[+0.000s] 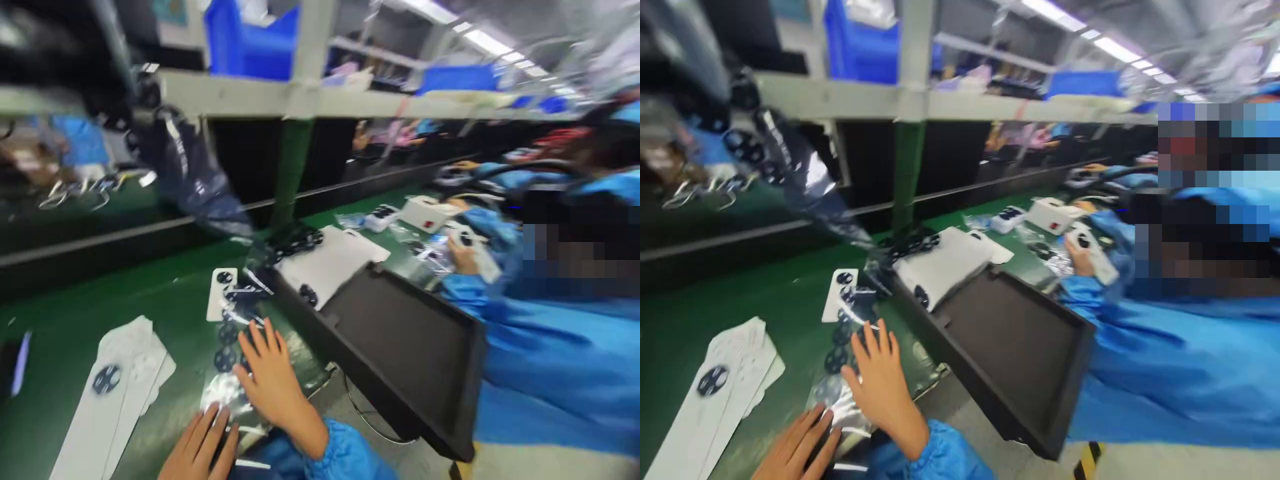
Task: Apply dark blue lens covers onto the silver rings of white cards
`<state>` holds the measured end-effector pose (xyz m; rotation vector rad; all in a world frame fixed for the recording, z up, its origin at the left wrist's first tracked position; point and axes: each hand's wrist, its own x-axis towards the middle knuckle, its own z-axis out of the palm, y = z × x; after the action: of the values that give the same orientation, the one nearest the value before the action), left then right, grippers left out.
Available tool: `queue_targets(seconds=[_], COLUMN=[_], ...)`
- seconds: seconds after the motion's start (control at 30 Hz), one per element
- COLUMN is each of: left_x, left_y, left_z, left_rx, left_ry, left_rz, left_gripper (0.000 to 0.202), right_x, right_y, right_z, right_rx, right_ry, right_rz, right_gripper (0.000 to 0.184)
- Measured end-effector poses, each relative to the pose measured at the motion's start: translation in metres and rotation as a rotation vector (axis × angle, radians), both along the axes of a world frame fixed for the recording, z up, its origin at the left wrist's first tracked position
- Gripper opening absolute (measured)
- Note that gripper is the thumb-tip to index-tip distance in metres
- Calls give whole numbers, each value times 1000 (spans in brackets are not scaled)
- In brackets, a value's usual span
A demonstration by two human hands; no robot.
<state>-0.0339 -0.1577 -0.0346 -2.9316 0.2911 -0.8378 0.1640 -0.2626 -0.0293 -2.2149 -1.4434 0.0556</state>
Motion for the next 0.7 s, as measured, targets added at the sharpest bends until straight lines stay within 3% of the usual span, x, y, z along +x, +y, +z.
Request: queue_targets(seconds=[0.1,0.17,0.23,0.33,0.43,0.53,0.6,0.7], left_x=[-7,-2,1,-3,-9,-10,-8,-8], left_y=[-18,-20,-18,-18,-19,-17,-13,-1], left_z=[-5,-2,1,-1,-6,-9,-10,-10], left_rx=[-176,-211,-195,-133,-98,-102,-120,-156], left_ry=[47,59,86,112,100,73,21,-70], left_rz=[184,212,218,224,260,279,292,286], left_gripper=[38,32,33,39,42,41,36,32], right_x=[9,16,22,25,26,27,28,30], right_y=[-4,-9,-9,10,47,81,93,95], right_z=[-9,-11,-5,13,29,34,31,17], right_rx=[205,373,427,296,91,-100,-169,-148], right_ry=[219,397,466,396,319,247,179,70], right_rz=[52,61,111,353,622,845,914,882], right_gripper=[51,43,34,24,24,37,54,60])
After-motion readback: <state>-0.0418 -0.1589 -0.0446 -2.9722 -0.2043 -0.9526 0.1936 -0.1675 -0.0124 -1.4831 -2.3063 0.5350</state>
